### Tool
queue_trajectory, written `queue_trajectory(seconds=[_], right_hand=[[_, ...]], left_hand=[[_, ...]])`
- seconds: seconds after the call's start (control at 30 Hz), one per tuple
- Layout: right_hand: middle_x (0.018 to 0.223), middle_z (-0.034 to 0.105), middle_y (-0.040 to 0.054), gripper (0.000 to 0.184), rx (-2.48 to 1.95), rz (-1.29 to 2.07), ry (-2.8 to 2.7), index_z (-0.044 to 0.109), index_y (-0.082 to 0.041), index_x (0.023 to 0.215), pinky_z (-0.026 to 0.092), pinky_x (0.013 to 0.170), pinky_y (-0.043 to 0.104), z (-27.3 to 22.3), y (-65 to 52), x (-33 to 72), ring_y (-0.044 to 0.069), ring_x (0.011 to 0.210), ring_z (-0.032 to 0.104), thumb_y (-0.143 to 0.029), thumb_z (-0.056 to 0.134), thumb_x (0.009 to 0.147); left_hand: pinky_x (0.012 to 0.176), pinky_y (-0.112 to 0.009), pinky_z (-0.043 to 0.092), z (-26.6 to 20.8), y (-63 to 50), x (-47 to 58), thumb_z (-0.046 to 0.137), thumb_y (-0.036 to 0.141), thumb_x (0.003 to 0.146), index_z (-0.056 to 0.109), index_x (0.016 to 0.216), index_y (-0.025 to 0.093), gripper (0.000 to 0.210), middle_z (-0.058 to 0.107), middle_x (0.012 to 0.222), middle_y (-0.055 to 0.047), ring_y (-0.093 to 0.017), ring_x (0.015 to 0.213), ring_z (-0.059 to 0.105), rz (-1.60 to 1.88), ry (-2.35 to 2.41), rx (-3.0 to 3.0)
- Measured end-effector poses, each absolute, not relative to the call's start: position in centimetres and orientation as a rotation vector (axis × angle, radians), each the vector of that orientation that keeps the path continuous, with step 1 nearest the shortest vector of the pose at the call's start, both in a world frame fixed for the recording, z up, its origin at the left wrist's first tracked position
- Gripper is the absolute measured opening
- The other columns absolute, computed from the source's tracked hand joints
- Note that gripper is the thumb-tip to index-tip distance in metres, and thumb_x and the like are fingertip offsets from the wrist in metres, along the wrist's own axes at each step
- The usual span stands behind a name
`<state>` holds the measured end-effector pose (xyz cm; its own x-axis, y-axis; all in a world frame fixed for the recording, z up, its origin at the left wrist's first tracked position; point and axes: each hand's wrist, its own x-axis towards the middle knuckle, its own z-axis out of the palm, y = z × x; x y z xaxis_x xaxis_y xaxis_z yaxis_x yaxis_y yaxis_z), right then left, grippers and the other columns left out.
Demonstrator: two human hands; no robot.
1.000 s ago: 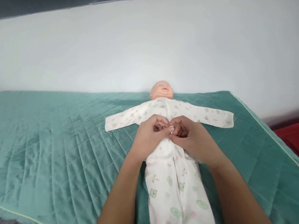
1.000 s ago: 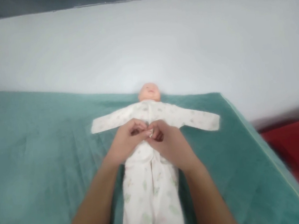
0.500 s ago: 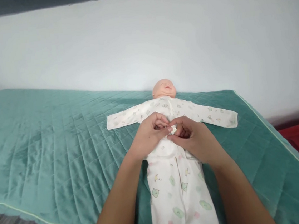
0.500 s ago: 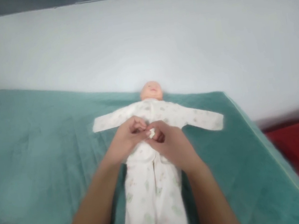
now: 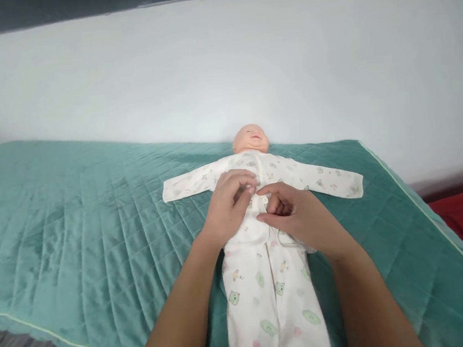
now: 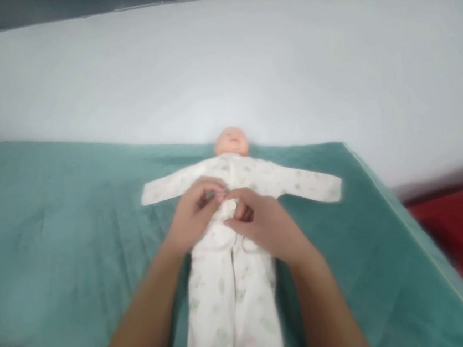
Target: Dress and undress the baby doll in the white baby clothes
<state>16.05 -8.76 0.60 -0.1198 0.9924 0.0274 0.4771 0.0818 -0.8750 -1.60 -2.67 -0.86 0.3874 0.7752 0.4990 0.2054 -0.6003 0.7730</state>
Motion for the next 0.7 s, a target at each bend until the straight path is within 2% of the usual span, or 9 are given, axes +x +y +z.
queue_trajectory(seconds=[0.1,0.2,0.37,0.57,0.7], right_hand=[[0.069,0.056,-0.0064,0.031,-1.459,0.994,-1.674,0.061,-0.03,0.11,0.041,0.056,0.024,0.6,-8.7,16.1,0.01,0.059,0.05,-0.035,0.07,0.081],[0.07,0.055,-0.0056,0.03,-1.434,1.002,-1.672,0.061,-0.028,0.11,0.04,0.056,0.024,0.6,-8.6,16.0,0.01,0.06,0.05,-0.035,0.068,0.082],[0.07,0.053,-0.0041,0.029,-1.396,1.044,-1.649,0.061,-0.023,0.108,0.04,0.056,0.025,0.6,-8.6,15.9,0.011,0.061,0.049,-0.034,0.067,0.081],[0.068,0.048,-0.0046,0.022,-1.358,1.066,-1.621,0.064,-0.022,0.102,0.039,0.057,0.025,0.2,-8.7,16.3,0.011,0.059,0.044,-0.033,0.065,0.083],[0.071,0.055,-0.0013,0.019,-1.174,1.046,-1.428,0.066,-0.022,0.094,0.044,0.061,0.028,-0.7,-8.1,16.6,0.013,0.063,0.051,-0.038,0.066,0.084]], left_hand=[[0.111,-0.044,0.039,-0.6,-1.6,-1.1,0.046,0.027,0.097,0.065,0.105,0.022,0.022,0.065,0.125,-0.008,-0.021,0.126,0.053,1.29,0.807,2.215],[0.117,-0.046,0.034,-0.2,0.0,-0.5,0.038,0.032,0.099,0.063,0.12,0.021,0.033,0.063,0.134,-0.008,-0.022,0.135,0.047,1.218,0.81,2.305],[0.115,-0.043,0.036,-0.4,1.9,0.1,0.039,0.037,0.099,0.059,0.13,0.019,0.041,0.061,0.137,-0.009,-0.023,0.134,0.049,1.022,0.945,2.315],[0.116,-0.041,0.034,-1.4,2.2,0.0,0.04,0.039,0.098,0.055,0.136,0.023,0.044,0.058,0.14,-0.006,-0.023,0.134,0.047,0.995,1.024,2.269],[0.117,-0.04,0.032,-1.5,2.1,-0.2,0.041,0.04,0.098,0.055,0.135,0.024,0.043,0.058,0.14,-0.006,-0.022,0.133,0.048,1.021,0.999,2.263]])
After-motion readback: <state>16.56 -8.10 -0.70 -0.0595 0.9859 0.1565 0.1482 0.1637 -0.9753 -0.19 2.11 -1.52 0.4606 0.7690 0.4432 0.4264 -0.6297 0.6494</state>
